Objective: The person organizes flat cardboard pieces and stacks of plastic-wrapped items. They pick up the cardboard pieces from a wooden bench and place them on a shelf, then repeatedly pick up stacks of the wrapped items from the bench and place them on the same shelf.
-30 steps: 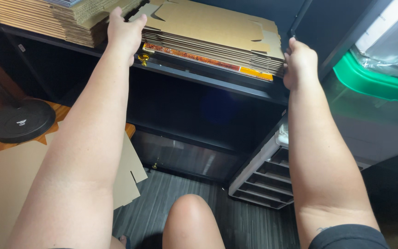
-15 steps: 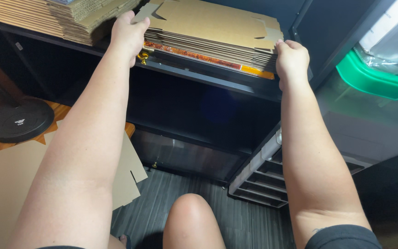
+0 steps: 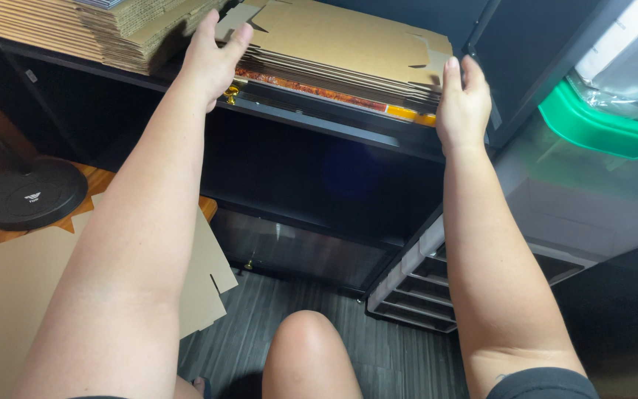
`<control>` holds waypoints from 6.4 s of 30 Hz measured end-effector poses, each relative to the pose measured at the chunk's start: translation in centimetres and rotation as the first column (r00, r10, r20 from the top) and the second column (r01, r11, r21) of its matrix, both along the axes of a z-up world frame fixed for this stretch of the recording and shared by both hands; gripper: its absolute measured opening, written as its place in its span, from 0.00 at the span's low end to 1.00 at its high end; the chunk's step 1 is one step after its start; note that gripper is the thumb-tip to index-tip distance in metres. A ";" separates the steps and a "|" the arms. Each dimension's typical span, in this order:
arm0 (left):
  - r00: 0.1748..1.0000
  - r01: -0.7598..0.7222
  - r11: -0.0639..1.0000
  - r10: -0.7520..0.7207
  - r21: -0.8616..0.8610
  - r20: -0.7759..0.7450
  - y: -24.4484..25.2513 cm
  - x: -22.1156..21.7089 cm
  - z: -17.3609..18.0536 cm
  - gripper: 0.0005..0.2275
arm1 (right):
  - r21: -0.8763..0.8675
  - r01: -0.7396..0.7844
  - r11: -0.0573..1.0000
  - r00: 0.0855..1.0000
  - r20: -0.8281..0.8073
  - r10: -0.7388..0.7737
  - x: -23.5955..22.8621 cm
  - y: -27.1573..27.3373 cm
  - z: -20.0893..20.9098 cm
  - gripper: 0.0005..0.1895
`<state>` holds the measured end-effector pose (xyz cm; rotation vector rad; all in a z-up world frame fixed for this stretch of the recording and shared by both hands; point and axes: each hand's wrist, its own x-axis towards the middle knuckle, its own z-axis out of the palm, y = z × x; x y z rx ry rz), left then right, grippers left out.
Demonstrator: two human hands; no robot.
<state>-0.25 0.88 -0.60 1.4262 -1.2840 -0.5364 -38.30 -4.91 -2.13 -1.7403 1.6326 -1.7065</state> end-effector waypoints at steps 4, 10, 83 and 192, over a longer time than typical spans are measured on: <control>0.991 0.065 0.995 -0.056 -0.077 0.123 0.7 0.4 -0.3 0.47 | -0.172 -0.116 0.978 0.987 -0.132 0.093 0.8 2.8 0.4 0.29; 0.988 -0.010 0.998 0.019 -0.056 0.150 -0.4 0.2 -0.7 0.37 | -0.077 -0.156 0.985 0.946 -0.297 0.126 1.1 4.2 0.4 0.30; 0.331 -0.670 0.350 0.930 0.655 -0.158 43.8 18.7 -28.5 0.11 | 0.538 -0.665 0.518 0.741 0.566 0.363 25.6 18.5 -34.5 0.07; 0.816 -0.240 0.933 0.343 0.268 -0.465 36.1 11.8 -31.0 0.25 | 0.490 -0.712 0.502 0.700 0.551 0.455 20.5 29.0 -24.2 0.31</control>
